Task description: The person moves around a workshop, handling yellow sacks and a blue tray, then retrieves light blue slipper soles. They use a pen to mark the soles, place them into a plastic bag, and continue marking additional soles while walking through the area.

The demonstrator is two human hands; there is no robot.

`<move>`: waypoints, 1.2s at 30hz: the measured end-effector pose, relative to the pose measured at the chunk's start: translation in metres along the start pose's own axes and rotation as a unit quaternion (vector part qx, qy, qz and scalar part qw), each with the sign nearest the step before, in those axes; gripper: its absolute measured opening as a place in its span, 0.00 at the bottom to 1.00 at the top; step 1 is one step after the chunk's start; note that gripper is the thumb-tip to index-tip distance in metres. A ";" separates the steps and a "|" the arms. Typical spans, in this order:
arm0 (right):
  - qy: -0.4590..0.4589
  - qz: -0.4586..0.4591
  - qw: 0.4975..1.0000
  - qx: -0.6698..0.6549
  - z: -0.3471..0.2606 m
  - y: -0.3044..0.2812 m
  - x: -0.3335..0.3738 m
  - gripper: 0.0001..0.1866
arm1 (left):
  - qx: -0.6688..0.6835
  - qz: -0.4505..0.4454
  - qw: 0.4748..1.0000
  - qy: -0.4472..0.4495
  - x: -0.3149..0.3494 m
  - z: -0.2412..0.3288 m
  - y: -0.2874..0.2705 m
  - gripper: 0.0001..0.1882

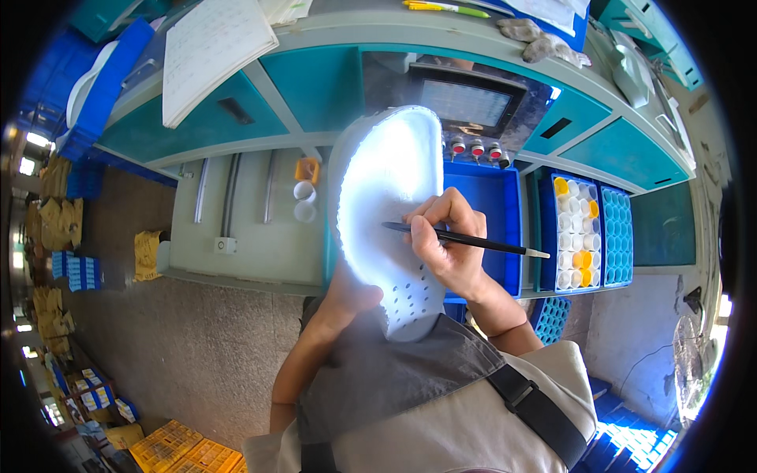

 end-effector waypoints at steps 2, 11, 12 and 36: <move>-0.001 -0.002 1.000 0.005 -0.004 0.006 0.001 0.10 | 0.000 0.012 1.000 0.009 0.007 0.001 -0.004 0.52; -0.010 -0.064 0.998 -0.009 -0.018 0.047 0.022 0.10 | 0.044 0.059 0.997 0.021 0.055 -0.013 -0.030 0.53; -0.008 -0.083 0.997 0.004 -0.017 0.054 0.027 0.09 | 0.054 0.070 0.996 0.022 0.063 -0.020 -0.037 0.53; 0.253 -0.070 0.959 -0.111 -0.065 0.351 0.125 0.18 | 0.153 0.294 0.936 0.120 0.303 -0.071 -0.340 0.41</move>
Point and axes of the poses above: each hand's wrist, its own x-axis away from the middle knuckle, its own y-axis out of the palm, z = x × y, the point moved 1 cm from there along -x, towards the middle knuckle, and after that the axes turned 5 degrees about -y, right-handed, at the moved point
